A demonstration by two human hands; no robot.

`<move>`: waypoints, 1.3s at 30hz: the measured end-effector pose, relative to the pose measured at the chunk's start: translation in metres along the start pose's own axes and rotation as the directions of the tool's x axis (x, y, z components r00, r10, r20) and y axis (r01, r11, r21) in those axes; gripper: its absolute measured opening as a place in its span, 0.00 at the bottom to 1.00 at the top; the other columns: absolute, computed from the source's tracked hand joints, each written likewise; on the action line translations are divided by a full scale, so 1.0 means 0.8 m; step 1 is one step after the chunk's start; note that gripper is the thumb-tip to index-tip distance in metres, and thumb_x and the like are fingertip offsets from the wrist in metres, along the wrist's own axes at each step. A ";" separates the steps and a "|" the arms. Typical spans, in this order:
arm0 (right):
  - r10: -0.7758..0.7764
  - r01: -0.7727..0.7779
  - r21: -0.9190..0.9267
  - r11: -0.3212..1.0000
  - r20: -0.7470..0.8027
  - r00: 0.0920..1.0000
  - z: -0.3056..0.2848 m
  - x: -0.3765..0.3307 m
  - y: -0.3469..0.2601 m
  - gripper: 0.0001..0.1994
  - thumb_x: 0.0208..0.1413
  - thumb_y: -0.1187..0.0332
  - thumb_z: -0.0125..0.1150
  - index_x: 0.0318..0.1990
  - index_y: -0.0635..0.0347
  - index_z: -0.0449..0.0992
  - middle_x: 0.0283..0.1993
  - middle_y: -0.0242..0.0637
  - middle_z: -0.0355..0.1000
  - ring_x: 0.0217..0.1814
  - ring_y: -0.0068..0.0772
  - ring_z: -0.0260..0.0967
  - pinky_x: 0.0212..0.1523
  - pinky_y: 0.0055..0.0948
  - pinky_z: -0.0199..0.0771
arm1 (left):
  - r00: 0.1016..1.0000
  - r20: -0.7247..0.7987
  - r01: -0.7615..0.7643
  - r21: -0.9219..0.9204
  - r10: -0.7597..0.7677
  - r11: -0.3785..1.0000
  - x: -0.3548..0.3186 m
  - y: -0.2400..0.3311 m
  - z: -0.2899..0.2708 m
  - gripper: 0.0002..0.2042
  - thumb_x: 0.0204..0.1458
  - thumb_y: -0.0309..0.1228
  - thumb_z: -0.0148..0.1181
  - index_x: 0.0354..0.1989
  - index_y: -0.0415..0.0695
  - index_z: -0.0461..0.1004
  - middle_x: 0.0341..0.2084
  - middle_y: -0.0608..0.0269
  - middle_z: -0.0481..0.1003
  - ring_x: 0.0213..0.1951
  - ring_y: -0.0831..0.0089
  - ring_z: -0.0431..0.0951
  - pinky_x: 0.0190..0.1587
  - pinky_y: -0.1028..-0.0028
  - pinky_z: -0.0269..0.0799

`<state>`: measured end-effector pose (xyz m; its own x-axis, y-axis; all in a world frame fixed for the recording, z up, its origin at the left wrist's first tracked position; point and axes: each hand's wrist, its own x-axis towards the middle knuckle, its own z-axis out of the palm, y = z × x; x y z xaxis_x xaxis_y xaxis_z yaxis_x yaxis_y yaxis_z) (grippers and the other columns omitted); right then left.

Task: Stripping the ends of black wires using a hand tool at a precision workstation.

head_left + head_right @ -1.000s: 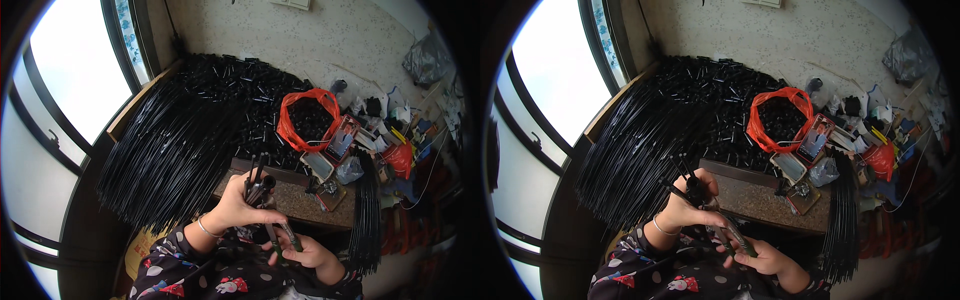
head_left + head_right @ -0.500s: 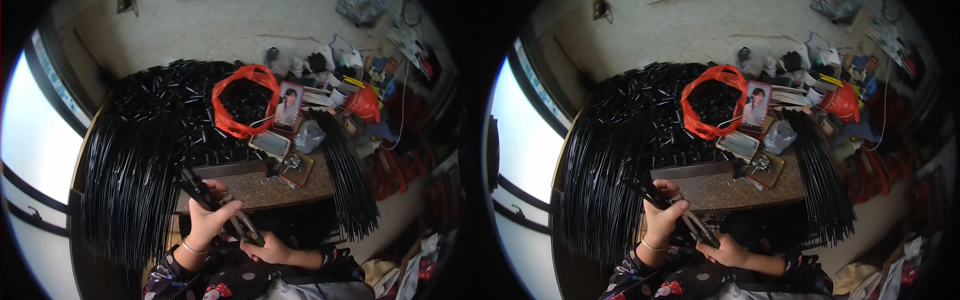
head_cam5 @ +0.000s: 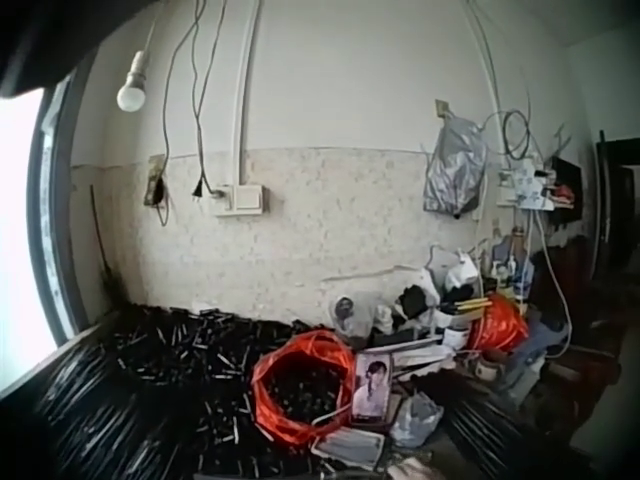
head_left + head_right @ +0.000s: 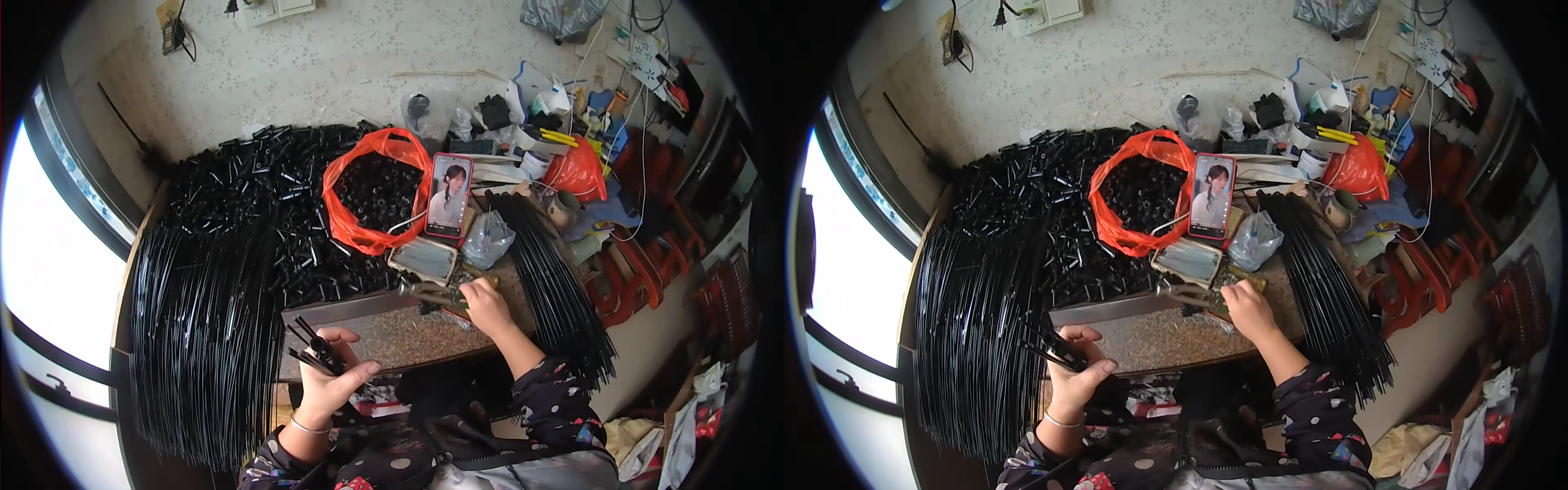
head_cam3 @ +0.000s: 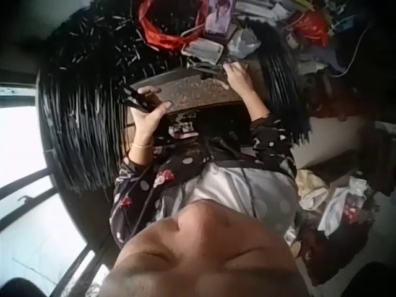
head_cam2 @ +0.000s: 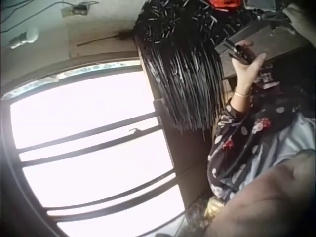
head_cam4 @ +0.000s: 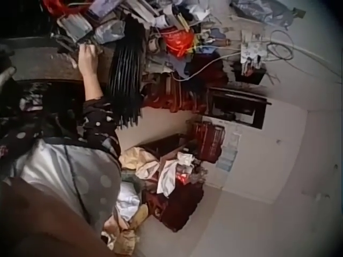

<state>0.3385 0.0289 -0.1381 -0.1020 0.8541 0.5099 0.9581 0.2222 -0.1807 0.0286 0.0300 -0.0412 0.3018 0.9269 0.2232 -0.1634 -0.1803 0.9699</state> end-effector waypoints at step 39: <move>0.493 -0.198 0.952 -0.232 0.291 0.820 -0.138 0.022 -0.243 0.08 0.48 0.75 0.60 0.32 0.61 0.65 0.25 0.31 0.66 0.22 0.18 0.63 0.18 0.18 0.62 | 0.977 0.119 -0.187 0.051 0.180 0.981 -0.040 0.050 0.046 0.32 0.32 0.29 0.74 0.50 0.37 0.66 0.15 0.76 0.65 0.20 0.89 0.63 0.23 0.86 0.57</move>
<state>0.1802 -0.0510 -0.0014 0.3114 0.9465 0.0845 -0.4573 0.2272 -0.8598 0.0472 -0.0193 -0.0062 0.3768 0.8336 0.4038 -0.1692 -0.3667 0.9148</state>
